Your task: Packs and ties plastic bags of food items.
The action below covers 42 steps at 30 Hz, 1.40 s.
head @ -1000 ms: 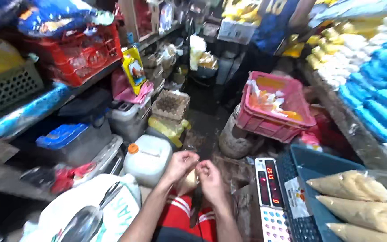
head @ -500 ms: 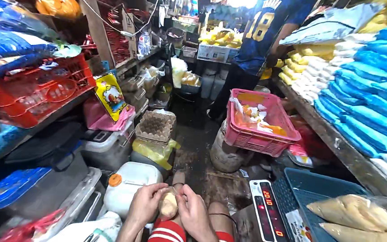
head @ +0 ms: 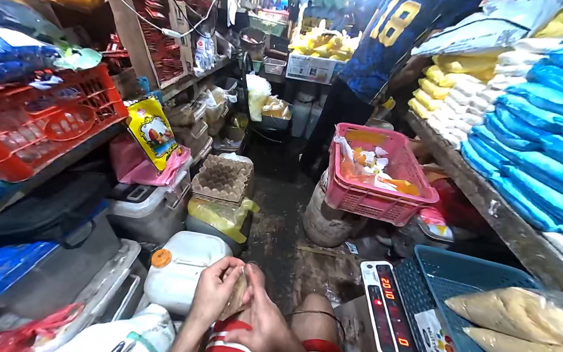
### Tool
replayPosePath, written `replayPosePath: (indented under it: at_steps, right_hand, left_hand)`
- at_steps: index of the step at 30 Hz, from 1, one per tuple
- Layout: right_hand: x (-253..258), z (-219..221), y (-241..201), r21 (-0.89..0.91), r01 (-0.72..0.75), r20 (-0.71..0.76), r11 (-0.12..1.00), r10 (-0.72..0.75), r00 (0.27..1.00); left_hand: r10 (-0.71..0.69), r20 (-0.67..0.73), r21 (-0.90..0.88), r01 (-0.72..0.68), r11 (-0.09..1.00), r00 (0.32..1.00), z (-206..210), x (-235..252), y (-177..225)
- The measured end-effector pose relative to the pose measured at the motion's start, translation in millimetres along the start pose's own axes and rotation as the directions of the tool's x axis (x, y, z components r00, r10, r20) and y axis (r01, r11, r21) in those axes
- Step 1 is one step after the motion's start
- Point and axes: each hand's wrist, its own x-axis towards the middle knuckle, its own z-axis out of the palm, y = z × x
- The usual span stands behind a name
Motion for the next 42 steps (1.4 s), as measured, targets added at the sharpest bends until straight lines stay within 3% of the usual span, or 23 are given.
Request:
replayPosePath:
  at_steps: [3, 5, 10, 13, 15, 17, 19, 21, 23, 27, 30, 34, 38, 42]
  right_hand:
    - [13, 22, 4, 0.062, -0.062, -0.182, 0.996, 0.072, 0.981]
    - [26, 24, 3, 0.053, -0.058, -0.209, 0.997, 0.068, 0.976]
    - [30, -1, -16, 0.035, -0.021, 0.16, 0.999, 0.015, 0.987]
    - [20, 2, -30, -0.235, -0.079, -0.002, 0.969, 0.081, 0.997]
    - [19, 10, -32, -0.278, -0.083, -0.147, 0.957, 0.043, 0.988]
    - [23, 8, -26, -0.191, -0.043, -0.191, 0.981, 0.006, 0.981]
    - [30, 3, -17, -0.099, 0.127, -0.182, 0.987, -0.143, 0.973]
    - [37, 0, -17, -0.055, 0.222, -0.143, 0.974, -0.227, 0.963]
    - [40, -3, -21, -0.049, 0.271, -0.092, 0.961, -0.274, 0.957]
    - [42, 3, -26, -0.128, 0.267, -0.166, 0.955, -0.286, 0.944]
    - [47, 10, -20, -0.197, 0.156, -0.094, 0.968, -0.177, 0.98]
    - [43, 6, -47, -0.202, 0.195, -0.135, 0.96, -0.224, 0.965]
    - [44, 13, -31, -0.275, 0.127, -0.156, 0.953, -0.175, 0.972]
    - [45, 13, -41, -0.269, 0.166, -0.13, 0.949, -0.206, 0.97]
  left_hand:
    - [0.031, 0.015, -0.007, -0.031, 1.0, 0.999, 4, -2, 1]
    - [0.046, 0.006, -0.02, -0.046, 0.999, 0.999, 3, -4, 2]
    - [-0.004, -0.074, 0.007, 0.004, 1.0, 0.997, -6, -7, 10]
    - [-0.087, -0.066, 0.028, 0.089, 0.996, 0.994, -2, -8, 25]
    - [-0.125, -0.068, 0.018, 0.126, 0.992, 0.99, 7, -11, 29]
    - [-0.072, -0.067, 0.022, 0.074, 0.997, 0.995, 12, -14, 32]
    - [0.043, -0.115, -0.005, -0.044, 0.999, 0.992, 13, -18, 30]
    - [0.173, -0.216, -0.099, -0.198, 0.975, 0.961, 14, -24, 15]
    - [0.25, -0.212, -0.106, -0.276, 0.955, 0.945, 12, -36, -13]
    - [0.085, -0.01, -0.002, -0.085, 0.996, 0.996, 15, -66, -73]
    - [0.02, 0.04, 0.099, -0.024, 0.995, 0.999, 35, -71, -102]
    - [0.066, -0.079, 0.085, -0.059, 0.995, 0.995, 35, -63, -90]
    - [-0.05, -0.024, 0.081, 0.052, 0.995, 0.998, 29, -59, -90]
    - [0.017, -0.063, 0.044, -0.015, 0.999, 0.998, 26, -50, -76]
